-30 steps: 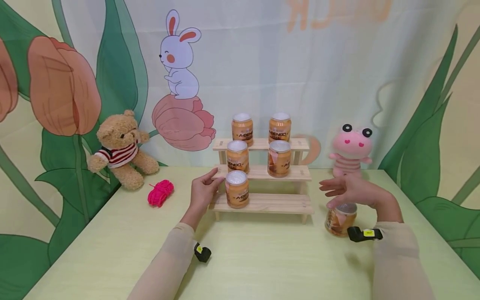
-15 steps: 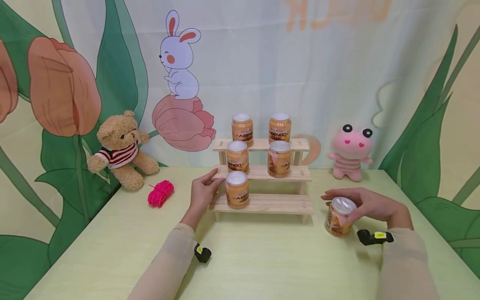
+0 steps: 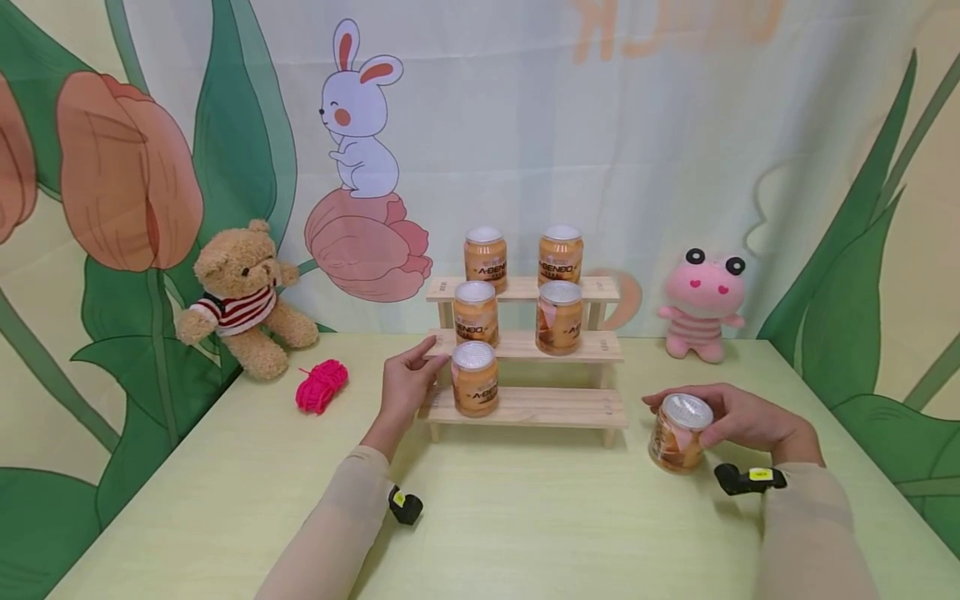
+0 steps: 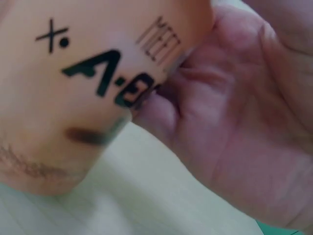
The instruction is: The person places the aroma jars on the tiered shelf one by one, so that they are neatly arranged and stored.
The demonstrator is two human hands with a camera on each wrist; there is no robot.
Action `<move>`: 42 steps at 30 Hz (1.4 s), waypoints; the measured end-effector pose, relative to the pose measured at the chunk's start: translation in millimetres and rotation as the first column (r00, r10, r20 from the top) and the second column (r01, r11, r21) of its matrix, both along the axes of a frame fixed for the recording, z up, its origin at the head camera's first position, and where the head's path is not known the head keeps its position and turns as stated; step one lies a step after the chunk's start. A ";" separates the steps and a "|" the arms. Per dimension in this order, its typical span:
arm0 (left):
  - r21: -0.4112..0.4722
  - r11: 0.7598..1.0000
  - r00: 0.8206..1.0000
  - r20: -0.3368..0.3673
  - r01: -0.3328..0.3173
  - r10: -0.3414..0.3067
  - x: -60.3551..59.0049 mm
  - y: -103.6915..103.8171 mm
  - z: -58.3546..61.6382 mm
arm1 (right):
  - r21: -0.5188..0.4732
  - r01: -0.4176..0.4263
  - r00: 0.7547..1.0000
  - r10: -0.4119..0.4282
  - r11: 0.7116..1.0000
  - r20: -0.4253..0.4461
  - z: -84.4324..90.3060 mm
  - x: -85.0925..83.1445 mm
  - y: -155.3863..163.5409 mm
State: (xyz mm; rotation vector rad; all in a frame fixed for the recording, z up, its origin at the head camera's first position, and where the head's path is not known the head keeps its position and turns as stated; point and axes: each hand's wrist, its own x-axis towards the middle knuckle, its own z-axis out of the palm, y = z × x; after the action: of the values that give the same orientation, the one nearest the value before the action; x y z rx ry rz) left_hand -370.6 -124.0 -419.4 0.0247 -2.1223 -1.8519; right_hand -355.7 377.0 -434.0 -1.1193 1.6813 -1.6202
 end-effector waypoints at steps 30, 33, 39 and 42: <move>0.003 1.000 1.000 0.007 0.000 -0.001 -0.5 -0.1 -0.2 | -0.152 0.437 0.878 -0.457 0.886 -0.138 53.1 3.9 -50.7; 0.002 1.000 1.000 0.010 0.005 -0.005 -0.3 0.1 0.3 | -0.140 0.461 0.867 -0.478 0.876 -0.141 58.7 4.5 -61.5; -0.007 1.000 1.000 0.016 -0.001 0.001 -0.1 -0.2 1.8 | -0.090 0.525 0.833 -0.532 0.847 -0.149 71.4 10.1 -74.5; -0.008 1.000 1.000 0.021 0.001 0.000 -0.4 -0.6 2.0 | -0.035 0.549 0.815 -0.544 0.835 -0.199 77.1 12.7 -82.7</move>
State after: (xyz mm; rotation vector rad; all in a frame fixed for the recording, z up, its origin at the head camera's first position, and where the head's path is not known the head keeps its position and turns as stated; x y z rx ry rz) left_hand -371.1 -124.6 -417.4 0.0415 -2.1440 -1.8508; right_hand -343.0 294.3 -357.0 -0.8463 2.3102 -1.8581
